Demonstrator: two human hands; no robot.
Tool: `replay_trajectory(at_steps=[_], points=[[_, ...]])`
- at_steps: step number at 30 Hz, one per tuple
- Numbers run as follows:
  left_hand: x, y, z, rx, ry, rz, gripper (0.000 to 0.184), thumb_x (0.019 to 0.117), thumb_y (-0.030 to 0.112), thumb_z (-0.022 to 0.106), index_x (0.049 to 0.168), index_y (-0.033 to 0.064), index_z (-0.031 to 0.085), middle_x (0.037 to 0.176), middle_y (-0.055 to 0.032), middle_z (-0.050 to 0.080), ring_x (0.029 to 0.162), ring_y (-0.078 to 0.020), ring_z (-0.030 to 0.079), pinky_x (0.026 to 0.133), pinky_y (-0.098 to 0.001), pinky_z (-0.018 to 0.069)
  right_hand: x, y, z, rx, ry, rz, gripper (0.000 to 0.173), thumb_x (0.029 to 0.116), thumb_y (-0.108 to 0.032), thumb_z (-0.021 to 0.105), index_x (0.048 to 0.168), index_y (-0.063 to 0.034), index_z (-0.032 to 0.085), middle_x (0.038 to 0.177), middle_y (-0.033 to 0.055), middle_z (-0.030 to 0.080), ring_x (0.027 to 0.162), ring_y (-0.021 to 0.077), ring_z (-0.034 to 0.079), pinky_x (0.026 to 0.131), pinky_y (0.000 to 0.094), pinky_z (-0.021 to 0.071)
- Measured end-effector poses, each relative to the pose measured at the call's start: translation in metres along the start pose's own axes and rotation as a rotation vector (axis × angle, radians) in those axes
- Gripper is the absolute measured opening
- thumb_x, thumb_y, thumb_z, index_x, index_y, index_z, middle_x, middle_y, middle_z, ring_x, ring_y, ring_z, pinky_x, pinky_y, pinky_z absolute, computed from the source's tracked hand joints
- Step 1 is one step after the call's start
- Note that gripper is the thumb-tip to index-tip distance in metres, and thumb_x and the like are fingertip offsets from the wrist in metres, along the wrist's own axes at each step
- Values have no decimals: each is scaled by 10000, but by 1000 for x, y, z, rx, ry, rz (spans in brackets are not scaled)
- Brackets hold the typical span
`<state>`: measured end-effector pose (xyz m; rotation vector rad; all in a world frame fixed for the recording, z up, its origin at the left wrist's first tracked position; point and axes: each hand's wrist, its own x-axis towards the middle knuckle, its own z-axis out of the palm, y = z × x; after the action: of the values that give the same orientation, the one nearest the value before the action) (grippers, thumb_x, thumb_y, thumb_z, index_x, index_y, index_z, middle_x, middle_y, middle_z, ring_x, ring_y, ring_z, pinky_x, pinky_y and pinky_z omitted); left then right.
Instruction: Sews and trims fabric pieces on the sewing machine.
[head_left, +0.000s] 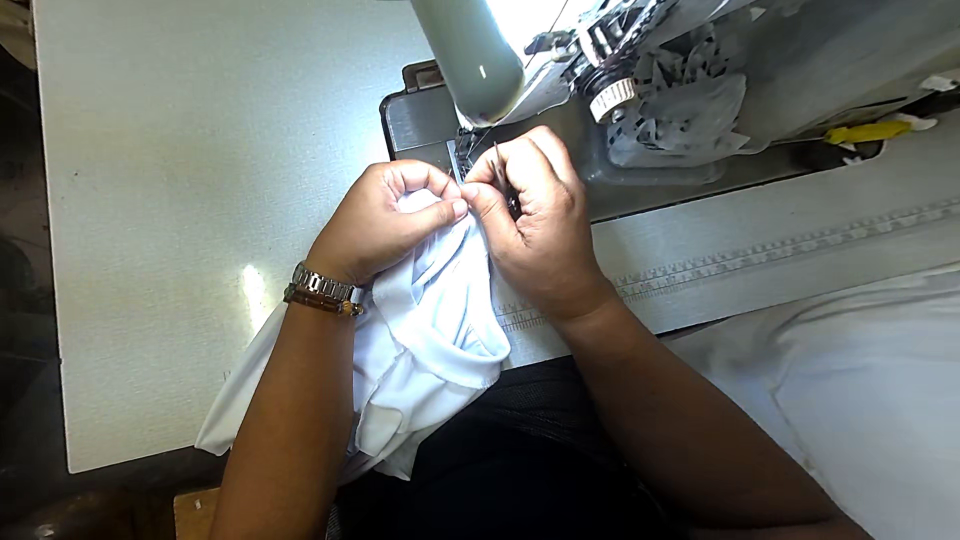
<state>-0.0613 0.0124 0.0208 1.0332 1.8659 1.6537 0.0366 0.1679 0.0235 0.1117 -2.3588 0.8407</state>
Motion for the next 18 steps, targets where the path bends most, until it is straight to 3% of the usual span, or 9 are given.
replay_trajectory(at_steps=[3, 6, 7, 10, 13, 18], points=[[1, 1, 0, -35, -11, -31, 71, 960, 32, 650, 917, 82, 679, 801, 78, 673, 724, 38, 627, 680, -142, 527, 2, 0, -6, 49, -40, 98, 180, 1008, -147, 599, 1044, 11, 678, 970, 99, 602, 892, 83, 546, 790, 166, 430], [0, 2, 0, -99, -10, -57, 76, 990, 29, 603, 958, 75, 653, 822, 69, 672, 738, 26, 636, 695, -150, 543, 3, -4, -22, 180, -184, 312, 487, 984, -246, 657, 1365, 22, 517, 1025, 43, 593, 765, -19, 517, 689, 121, 451], [0, 2, 0, -124, -4, -65, 84, 1001, 32, 588, 958, 80, 642, 819, 66, 671, 732, 19, 639, 688, -155, 547, 3, -6, -29, 206, -237, 372, 527, 970, -237, 671, 1402, 2, 487, 1002, 23, 586, 716, -29, 512, 648, 121, 452], [1, 2, 1, -176, 13, -84, 101, 1025, 37, 552, 962, 85, 615, 809, 56, 655, 720, 2, 637, 678, -165, 551, -2, -4, -48, 226, -369, 420, 345, 961, -175, 671, 1271, -35, 619, 984, 4, 638, 695, -23, 537, 634, 137, 469], [1, 5, 1, -190, 31, -122, 101, 1035, 43, 543, 973, 96, 601, 811, 58, 649, 710, 4, 630, 667, -162, 547, -7, 8, -54, 220, -423, 338, 252, 971, -182, 663, 1193, -71, 701, 980, -19, 688, 748, -32, 599, 677, 133, 511], [1, 6, 2, -184, 41, -115, 106, 1031, 33, 537, 978, 102, 598, 827, 69, 650, 731, 9, 632, 684, -166, 550, -4, 15, -52, 151, -447, 246, 264, 987, -198, 643, 1214, -100, 736, 1113, 32, 725, 991, 36, 659, 897, 208, 527]])
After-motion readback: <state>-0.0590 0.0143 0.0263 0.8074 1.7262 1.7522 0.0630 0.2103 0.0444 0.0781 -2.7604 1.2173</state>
